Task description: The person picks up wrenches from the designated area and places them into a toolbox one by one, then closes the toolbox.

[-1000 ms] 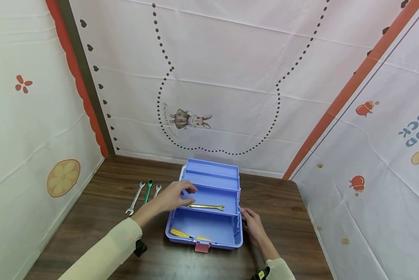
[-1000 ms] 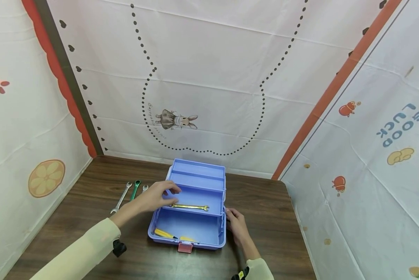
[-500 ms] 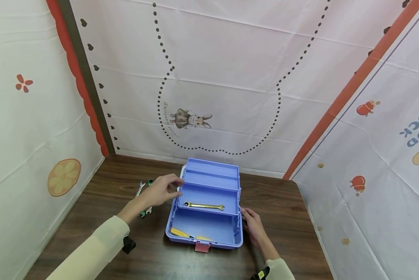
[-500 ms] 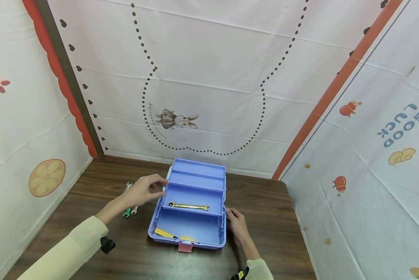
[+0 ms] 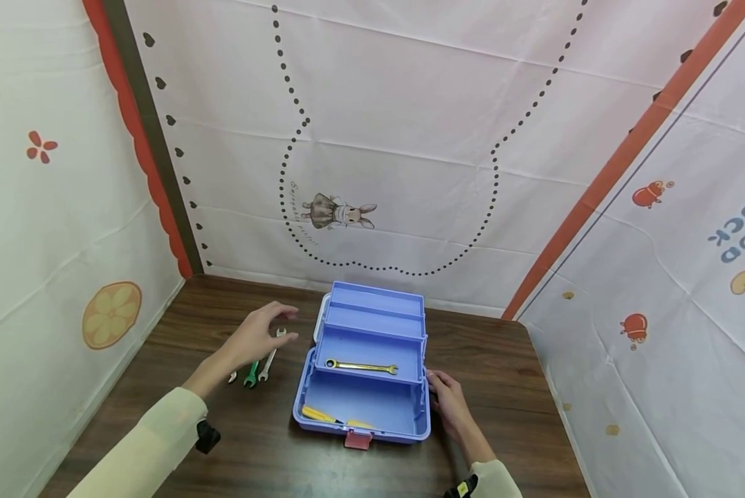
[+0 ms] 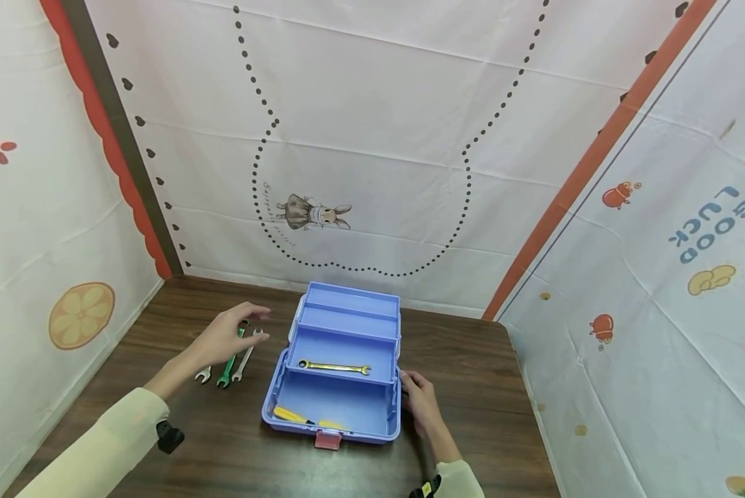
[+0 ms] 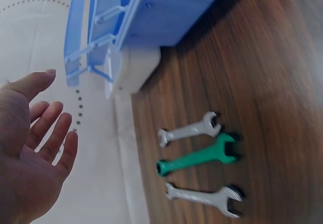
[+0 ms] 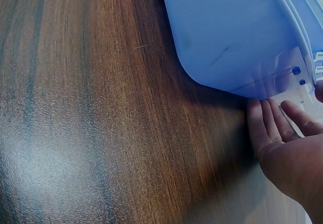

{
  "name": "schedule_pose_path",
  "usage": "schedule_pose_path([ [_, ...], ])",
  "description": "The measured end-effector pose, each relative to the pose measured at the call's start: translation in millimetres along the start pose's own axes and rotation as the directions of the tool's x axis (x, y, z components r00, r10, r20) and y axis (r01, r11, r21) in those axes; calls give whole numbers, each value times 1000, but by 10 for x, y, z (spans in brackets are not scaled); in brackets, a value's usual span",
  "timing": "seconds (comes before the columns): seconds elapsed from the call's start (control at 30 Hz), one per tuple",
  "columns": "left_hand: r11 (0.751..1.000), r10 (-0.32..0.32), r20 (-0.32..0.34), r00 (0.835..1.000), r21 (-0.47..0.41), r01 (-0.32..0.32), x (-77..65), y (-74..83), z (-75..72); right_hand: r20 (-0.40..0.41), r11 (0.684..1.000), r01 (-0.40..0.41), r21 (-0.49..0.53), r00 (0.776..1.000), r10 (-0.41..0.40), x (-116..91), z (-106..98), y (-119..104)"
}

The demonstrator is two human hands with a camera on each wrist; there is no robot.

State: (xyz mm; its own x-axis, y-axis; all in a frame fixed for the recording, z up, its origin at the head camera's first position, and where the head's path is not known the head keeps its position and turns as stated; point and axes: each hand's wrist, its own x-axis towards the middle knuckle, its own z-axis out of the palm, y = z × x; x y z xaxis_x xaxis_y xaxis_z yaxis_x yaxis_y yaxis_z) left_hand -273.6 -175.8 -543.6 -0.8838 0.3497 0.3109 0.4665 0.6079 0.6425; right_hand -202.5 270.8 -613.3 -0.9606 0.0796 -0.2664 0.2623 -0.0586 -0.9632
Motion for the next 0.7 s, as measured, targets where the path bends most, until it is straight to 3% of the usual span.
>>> schedule_pose_path([
  [0.3, 999, -38, -87, 995, 30, 41, -127, -294, -89, 4, 1000, -4, -8, 1000, 4, 11, -3, 6],
  [0.7, 992, -112, -96, 989, 47, 116, -340, -605, -159, -1, 1000, -9, -18, 1000, 9, 1, 2, 2],
])
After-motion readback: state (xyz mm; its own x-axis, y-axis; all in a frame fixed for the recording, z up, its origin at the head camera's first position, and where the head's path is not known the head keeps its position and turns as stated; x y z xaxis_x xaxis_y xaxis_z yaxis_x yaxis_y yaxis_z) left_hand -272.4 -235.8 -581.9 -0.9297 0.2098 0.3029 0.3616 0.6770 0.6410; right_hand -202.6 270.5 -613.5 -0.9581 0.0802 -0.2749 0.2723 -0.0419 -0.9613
